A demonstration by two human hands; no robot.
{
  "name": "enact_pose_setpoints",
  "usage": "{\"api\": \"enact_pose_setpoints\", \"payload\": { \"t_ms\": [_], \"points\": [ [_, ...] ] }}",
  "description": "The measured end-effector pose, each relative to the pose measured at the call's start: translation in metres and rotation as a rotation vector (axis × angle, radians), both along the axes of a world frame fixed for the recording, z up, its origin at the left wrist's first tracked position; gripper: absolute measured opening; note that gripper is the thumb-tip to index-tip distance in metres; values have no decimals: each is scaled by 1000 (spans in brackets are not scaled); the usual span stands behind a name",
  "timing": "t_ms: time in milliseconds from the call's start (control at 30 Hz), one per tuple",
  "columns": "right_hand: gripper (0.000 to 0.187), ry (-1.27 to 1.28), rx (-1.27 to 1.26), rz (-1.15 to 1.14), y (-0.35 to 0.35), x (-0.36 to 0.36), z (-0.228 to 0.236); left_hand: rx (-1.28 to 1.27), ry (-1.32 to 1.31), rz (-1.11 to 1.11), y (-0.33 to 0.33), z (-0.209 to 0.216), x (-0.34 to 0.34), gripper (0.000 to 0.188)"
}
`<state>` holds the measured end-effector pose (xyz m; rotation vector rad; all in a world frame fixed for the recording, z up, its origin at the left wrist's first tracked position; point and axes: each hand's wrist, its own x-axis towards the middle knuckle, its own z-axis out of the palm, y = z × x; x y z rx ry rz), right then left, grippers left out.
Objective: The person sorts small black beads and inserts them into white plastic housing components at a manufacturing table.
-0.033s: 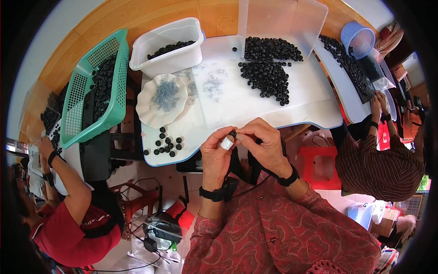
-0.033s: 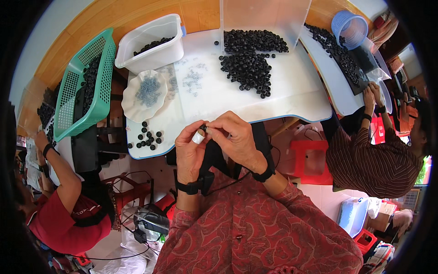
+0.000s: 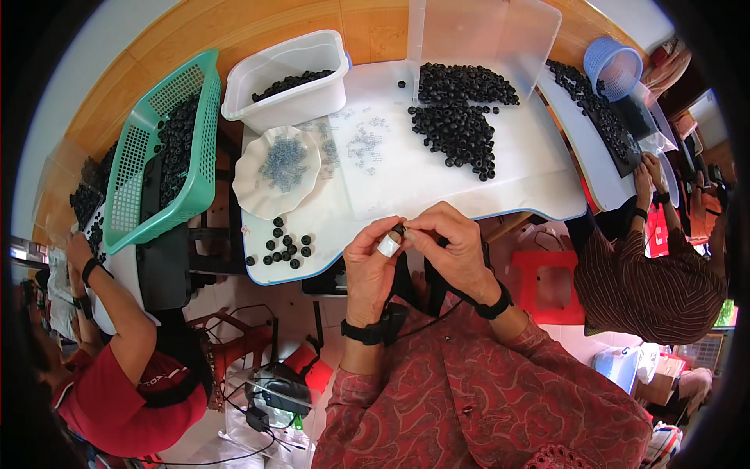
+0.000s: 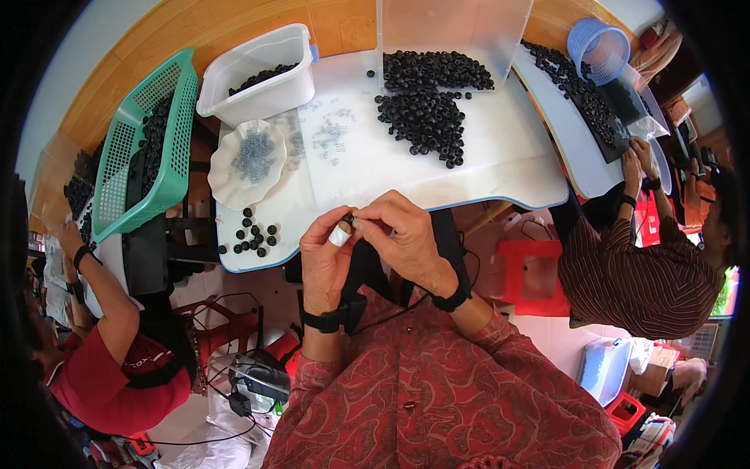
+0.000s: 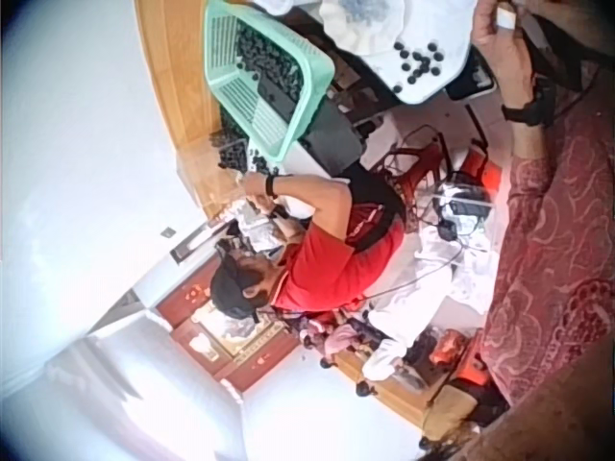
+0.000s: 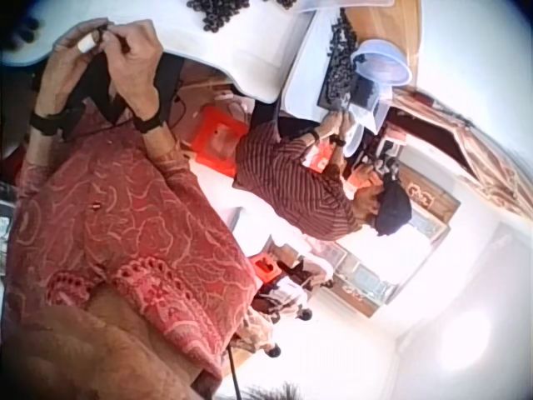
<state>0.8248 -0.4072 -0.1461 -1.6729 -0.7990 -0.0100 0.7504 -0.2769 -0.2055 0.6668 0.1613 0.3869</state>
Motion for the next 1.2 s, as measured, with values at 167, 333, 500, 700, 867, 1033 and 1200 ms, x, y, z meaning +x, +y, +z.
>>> {"api": "enact_pose_setpoints", "payload": {
  "t_ms": [167, 333, 500, 700, 867, 1033, 1200],
  "points": [
    [8, 136, -45, 89, -3, 2, 5, 35, 10, -22, 3, -6, -3, 25],
    [5, 340, 20, 151, -4, 2, -2, 23, 6, -128, 7, -12, -4, 25],
    [10, 364, 18, 127, -2, 0, -8, -152, 25, -120, 2, -14, -4, 28],
    [7, 291, 23, 122, 0, -3, 1, -232, -22, -153, 3, -18, -4, 32],
    [16, -66, -120, 45, 1, -4, 5, -248, -24, -142, 3, -16, -4, 34],
    [17, -113, -135, 36, 4, -7, 8, -250, -14, -134, 4, -16, -4, 35],
    [18, -117, -131, 16, 5, -8, 9, -264, -41, -124, 5, -18, -5, 35]
  ]
}}
